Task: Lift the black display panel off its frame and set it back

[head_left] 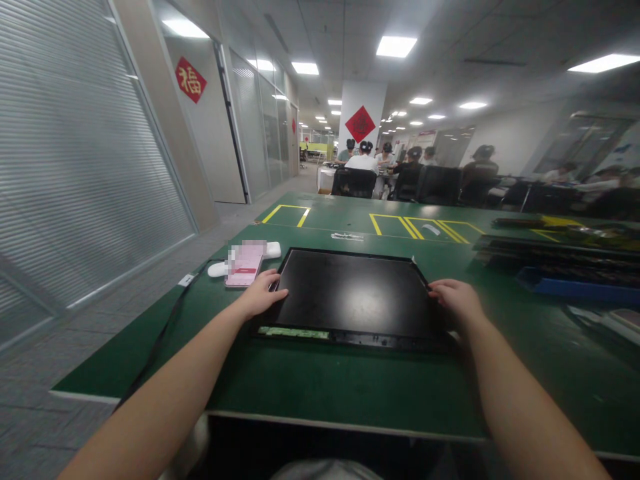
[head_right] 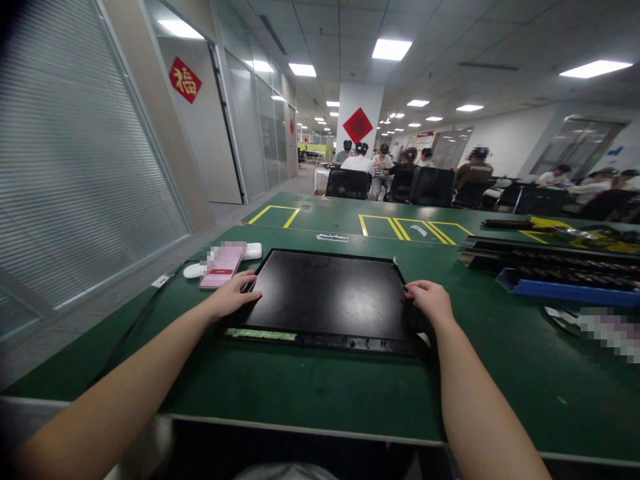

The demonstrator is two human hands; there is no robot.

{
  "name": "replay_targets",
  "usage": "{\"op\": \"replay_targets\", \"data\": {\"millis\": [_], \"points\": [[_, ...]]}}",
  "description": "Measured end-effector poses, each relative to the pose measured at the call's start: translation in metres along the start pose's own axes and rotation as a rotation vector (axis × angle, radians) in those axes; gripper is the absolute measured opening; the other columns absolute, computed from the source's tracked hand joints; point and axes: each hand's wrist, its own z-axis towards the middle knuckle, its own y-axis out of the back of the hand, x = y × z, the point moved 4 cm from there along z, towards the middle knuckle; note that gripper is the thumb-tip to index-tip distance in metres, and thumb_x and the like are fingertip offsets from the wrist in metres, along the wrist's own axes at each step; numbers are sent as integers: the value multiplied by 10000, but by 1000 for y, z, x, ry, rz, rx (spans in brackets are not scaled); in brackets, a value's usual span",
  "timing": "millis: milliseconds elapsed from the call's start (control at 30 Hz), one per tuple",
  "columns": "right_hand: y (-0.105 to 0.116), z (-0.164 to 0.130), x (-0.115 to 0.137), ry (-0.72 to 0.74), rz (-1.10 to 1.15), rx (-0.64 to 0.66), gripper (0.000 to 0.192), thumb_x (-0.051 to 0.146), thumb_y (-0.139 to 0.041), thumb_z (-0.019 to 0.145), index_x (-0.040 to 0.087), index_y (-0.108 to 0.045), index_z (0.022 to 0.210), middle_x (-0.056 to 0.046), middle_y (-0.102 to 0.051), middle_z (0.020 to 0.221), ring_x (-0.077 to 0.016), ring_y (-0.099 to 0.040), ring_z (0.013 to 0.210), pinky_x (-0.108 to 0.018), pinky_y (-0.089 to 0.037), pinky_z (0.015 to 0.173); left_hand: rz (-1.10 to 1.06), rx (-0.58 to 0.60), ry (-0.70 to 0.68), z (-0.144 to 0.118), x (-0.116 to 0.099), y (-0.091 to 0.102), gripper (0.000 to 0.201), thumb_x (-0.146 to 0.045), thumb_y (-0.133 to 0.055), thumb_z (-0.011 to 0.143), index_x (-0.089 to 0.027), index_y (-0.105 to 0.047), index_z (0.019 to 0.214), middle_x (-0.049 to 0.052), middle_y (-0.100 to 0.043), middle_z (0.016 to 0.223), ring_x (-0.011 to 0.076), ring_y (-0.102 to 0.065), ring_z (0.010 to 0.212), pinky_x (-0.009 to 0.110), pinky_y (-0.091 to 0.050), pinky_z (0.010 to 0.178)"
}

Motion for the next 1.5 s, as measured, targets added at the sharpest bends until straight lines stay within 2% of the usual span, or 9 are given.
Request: {"op": "replay_targets", "data": {"millis": [333, 500, 633, 733, 900, 1133, 1267, 1367, 1500], "points": [[-2, 4, -2, 9, 7, 14, 312, 279, -606, 636, 172, -752, 890, -92, -746, 806, -170, -631, 608, -264, -463, 546, 17, 16, -9, 1, 2, -1, 684, -531, -612, 686, -78, -628, 1199, 228, -407, 1490, 359, -404, 1368, 445, -285, 1147], [0, 2, 1, 45, -98, 13, 300, 312, -589, 672, 192, -756, 890, -73, -747, 811, -181, -650, 661, -271, -462, 585, 42, 6, -20, 1, 2, -2, 631, -526, -611, 692, -121, -646, 1176, 189, -433, 1478, 358, -423, 1354, 436, -305, 1140], [1, -4, 11, 98, -220, -18, 262, 304, -573, 693, 211, -759, 851, -50, -746, 793, -203, -665, 752, -280, -460, 638, 74, 12, -73, -2, -5, -4, 715, -504, -595, 722, -132, -547, 1331, 179, -432, 1475, 341, -399, 1374, 443, -283, 1149], [2, -9, 17, 104, -298, -36, 244, 282, -576, 691, 223, -761, 838, -37, -744, 801, -213, -662, 788, -284, -449, 652, 106, 39, -100, -7, -12, -4, 779, -519, -607, 724, -139, -492, 1394, 185, -366, 1516, 357, -338, 1408, 462, -276, 1147], [2, -12, 20, 123, -346, -34, 231, 269, -594, 689, 228, -761, 843, -34, -740, 827, -218, -654, 818, -291, -450, 683, 168, 89, -210, -13, -22, 1, 699, -540, -671, 695, -183, -606, 1293, 177, -399, 1505, 401, -350, 1386, 525, -270, 1132], [1, -19, 30, 171, -443, -41, 245, 286, -571, 738, 226, -761, 880, -46, -739, 857, -225, -658, 839, -293, -458, 697, 119, 235, -353, -23, -35, 10, 626, -449, -741, 675, -277, -629, 1267, 108, -404, 1526, 359, -377, 1379, 496, -305, 1116], [-6, -27, 39, 250, -438, 7, 302, 264, -569, 756, 228, -754, 992, -41, -740, 977, -218, -660, 927, -287, -476, 795, 109, 287, -373, -26, -38, 13, 619, -390, -773, 655, -306, -641, 1254, 93, -428, 1514, 356, -394, 1370, 493, -317, 1109], [-17, -31, 43, 380, -415, 112, 377, 242, -570, 768, 242, -731, 1109, -29, -714, 1127, -207, -645, 1030, -287, -460, 914, 113, 317, -391, -28, -38, 15, 602, -378, -775, 663, -321, -647, 1249, 82, -404, 1533, 356, -376, 1383, 497, -310, 1112], [-25, -33, 43, 441, -423, 212, 370, 242, -552, 798, 232, -732, 1121, -22, -684, 1210, -209, -612, 1132, -298, -420, 1005, 125, 356, -384, -29, -37, 18, 606, -384, -780, 659, -343, -647, 1249, 65, -382, 1549, 355, -364, 1391, 498, -316, 1107]]}}
